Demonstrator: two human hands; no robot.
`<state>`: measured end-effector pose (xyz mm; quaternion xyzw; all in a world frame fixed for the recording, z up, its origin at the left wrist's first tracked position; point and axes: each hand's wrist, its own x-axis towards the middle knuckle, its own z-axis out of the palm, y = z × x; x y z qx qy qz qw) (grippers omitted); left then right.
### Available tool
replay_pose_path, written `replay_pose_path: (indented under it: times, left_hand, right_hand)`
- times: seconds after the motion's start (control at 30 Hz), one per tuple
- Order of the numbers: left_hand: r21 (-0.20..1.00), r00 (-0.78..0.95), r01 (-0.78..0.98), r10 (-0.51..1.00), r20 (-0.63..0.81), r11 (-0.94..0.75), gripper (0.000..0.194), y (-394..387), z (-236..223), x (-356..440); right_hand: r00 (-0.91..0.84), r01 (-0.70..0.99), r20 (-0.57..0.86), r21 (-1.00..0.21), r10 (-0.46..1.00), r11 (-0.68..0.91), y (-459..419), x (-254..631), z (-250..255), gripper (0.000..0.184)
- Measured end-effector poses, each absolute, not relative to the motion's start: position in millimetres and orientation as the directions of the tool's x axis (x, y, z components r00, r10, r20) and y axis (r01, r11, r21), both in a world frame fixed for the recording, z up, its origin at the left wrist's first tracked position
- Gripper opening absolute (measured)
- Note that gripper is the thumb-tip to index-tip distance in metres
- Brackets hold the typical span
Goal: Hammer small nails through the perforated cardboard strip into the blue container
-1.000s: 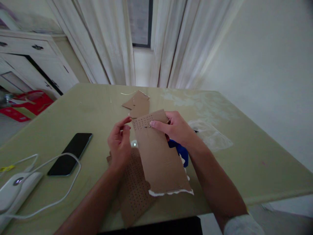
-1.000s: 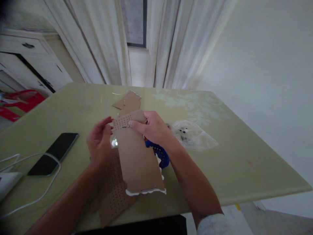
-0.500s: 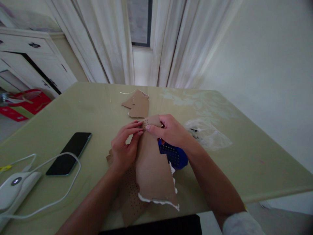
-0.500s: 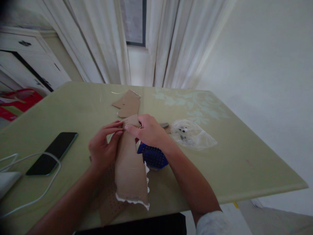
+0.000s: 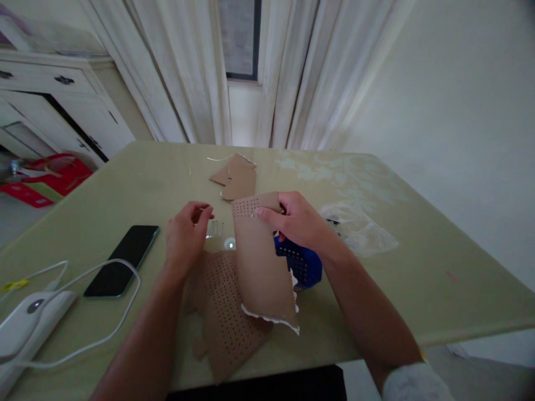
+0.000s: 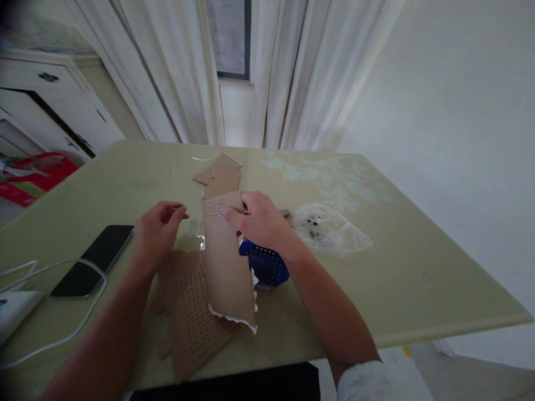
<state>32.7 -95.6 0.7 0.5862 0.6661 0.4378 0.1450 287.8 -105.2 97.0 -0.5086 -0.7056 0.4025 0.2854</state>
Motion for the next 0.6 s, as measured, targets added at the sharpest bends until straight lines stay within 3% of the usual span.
replay_pose_path:
  times: [0.1, 0.2, 0.4, 0.6]
  left_hand:
    - [0.425, -0.247, 0.883, 0.967, 0.064, 0.197, 0.02, -90, -4, 10]
    - [0.298, -0.218, 0.931, 0.976, -0.009, 0.211, 0.026, -89, -10, 9]
    - [0.283, -0.176, 0.945, 0.984, 0.015, 0.165, 0.031, -86, -16, 17]
    - [0.443, -0.146, 0.895, 0.971, 0.19, 0.047, 0.026, -80, -29, 12]
  right_hand:
    - [-0.318, 0.458, 0.021, -0.872, 0.948, 0.173, -105, 291, 98, 0.03]
    - [-0.299, 0.456, 0.024, -0.874, 0.954, 0.165, -105, 292, 98, 0.029]
    - [-0.294, 0.434, 0.028, -0.887, 0.955, 0.16, -107, 292, 101, 0.029]
    - [-0.307, 0.388, 0.024, -0.91, 0.951, 0.149, -107, 292, 100, 0.032]
